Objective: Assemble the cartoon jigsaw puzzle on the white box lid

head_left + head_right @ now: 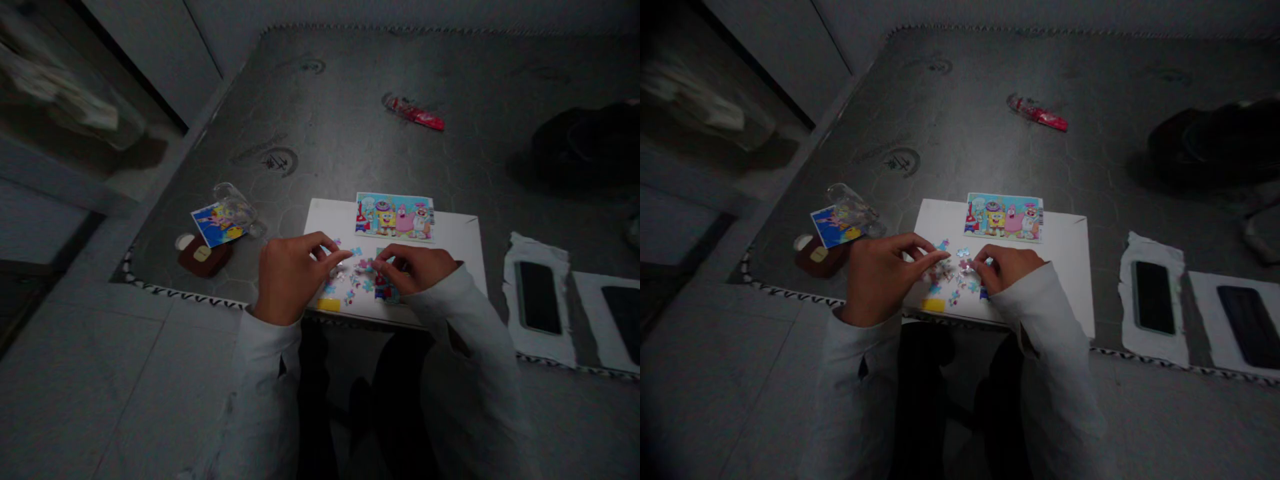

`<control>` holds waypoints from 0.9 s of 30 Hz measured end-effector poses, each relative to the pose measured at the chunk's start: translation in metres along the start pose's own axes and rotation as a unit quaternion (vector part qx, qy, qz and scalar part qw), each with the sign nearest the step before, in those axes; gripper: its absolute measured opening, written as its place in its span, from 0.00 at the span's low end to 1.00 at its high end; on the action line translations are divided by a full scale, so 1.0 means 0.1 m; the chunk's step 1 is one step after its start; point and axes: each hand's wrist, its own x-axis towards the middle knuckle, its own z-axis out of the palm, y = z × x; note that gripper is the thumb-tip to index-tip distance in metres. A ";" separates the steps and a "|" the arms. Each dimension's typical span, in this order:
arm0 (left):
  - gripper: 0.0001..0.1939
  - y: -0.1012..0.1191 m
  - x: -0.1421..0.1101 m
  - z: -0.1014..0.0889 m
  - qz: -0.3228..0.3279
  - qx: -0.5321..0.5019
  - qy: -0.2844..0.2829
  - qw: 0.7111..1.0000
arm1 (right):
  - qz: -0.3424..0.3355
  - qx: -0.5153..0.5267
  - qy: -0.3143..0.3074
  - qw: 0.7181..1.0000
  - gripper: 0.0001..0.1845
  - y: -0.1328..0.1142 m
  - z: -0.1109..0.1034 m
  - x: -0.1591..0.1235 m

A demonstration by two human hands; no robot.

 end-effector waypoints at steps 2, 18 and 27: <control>0.15 -0.01 0.02 0.02 0.012 -0.011 -0.012 1.000 | -0.024 0.007 0.024 0.999 0.13 0.02 0.07 -0.01; 0.04 -0.05 0.04 0.05 0.063 -0.155 -0.122 0.978 | -0.097 0.015 0.033 0.995 0.15 -0.11 0.02 -0.03; 0.06 -0.31 0.08 0.32 -0.137 -0.119 0.068 0.981 | -0.047 -0.013 0.023 0.999 0.14 0.01 0.05 0.00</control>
